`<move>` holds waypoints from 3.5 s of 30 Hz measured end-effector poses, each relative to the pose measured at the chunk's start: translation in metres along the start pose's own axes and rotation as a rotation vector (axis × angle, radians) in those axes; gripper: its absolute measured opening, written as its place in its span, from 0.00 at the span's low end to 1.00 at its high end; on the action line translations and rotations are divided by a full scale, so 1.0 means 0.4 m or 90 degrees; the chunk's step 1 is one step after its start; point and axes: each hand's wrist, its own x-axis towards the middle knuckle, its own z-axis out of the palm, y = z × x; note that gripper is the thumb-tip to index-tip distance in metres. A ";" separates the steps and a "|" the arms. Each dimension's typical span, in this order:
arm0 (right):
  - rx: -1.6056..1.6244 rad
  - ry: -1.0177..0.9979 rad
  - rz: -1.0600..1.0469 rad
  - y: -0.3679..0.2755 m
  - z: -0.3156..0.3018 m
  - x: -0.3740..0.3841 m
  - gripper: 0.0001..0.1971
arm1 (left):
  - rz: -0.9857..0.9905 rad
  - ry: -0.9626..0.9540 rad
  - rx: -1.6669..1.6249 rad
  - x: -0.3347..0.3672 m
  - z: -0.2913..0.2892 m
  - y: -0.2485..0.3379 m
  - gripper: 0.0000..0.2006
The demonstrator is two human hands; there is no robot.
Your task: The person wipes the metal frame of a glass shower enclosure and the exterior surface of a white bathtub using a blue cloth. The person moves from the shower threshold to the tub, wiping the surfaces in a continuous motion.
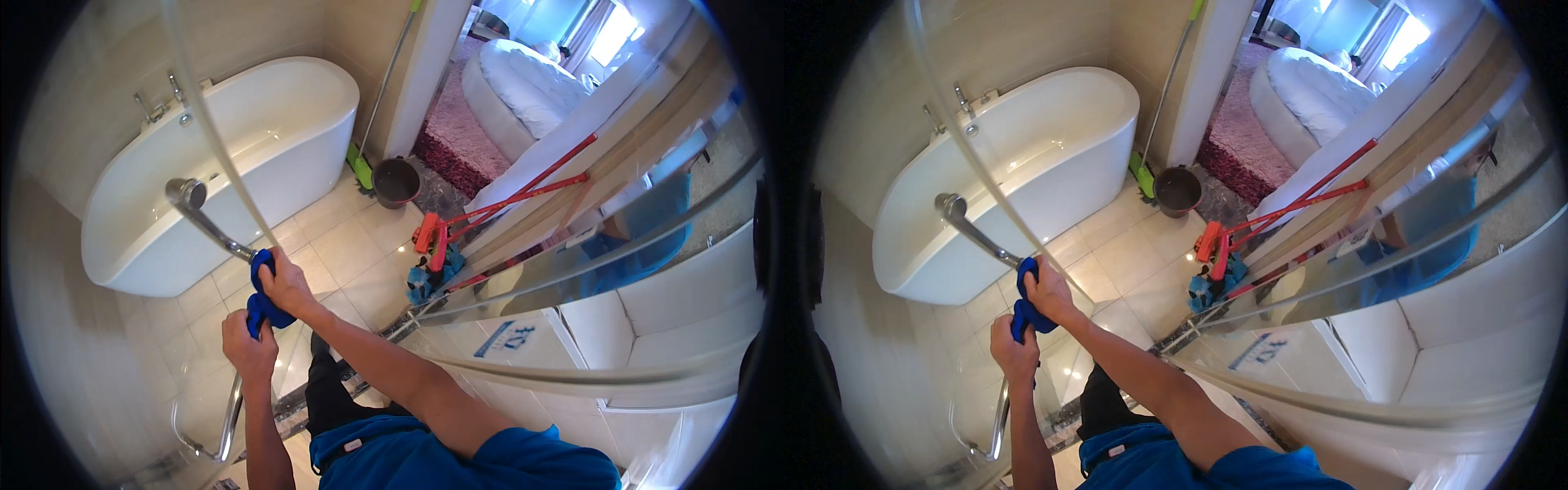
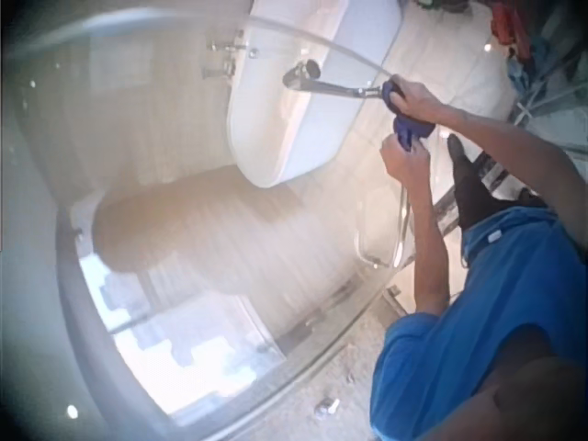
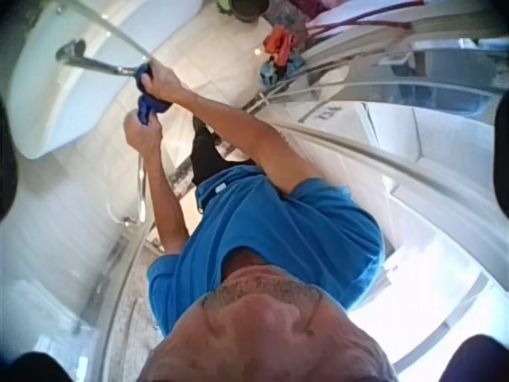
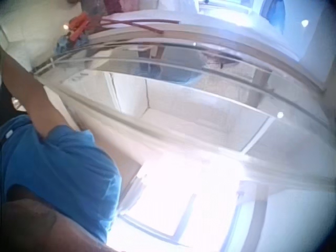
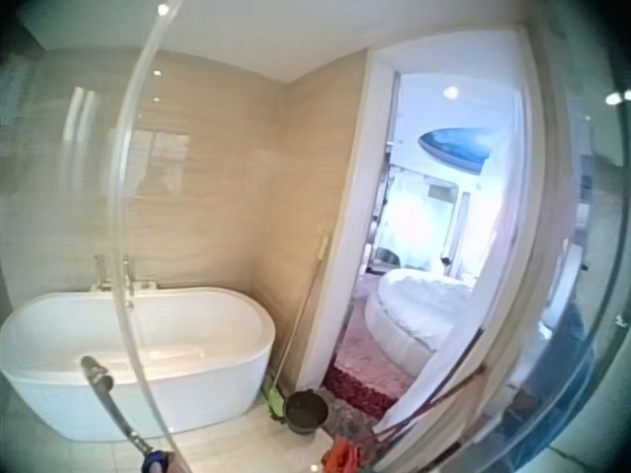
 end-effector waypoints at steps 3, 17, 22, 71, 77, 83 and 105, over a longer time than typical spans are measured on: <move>0.006 -0.009 -0.003 -0.010 0.034 0.037 0.16 | -0.032 -0.012 -0.004 0.030 -0.011 -0.020 0.15; -0.022 -0.178 0.037 -0.010 0.028 0.060 0.16 | -0.008 -0.058 -0.035 0.042 -0.011 -0.051 0.16; -0.046 -0.249 0.052 -0.023 0.002 0.088 0.15 | -0.004 -0.084 -0.032 0.074 -0.013 -0.038 0.14; 0.213 -0.730 0.259 0.156 -0.059 0.789 0.09 | -0.308 0.218 0.180 0.530 0.384 0.144 0.14; 0.348 -0.793 0.406 0.158 0.023 0.787 0.14 | -0.378 0.209 0.259 0.541 0.383 0.069 0.13; 0.234 -0.955 0.446 0.150 0.094 0.727 0.15 | -0.501 0.134 0.297 0.520 0.406 0.027 0.10; 0.051 -1.315 0.317 0.241 0.188 0.690 0.17 | -0.954 0.350 0.275 0.362 0.471 0.116 0.04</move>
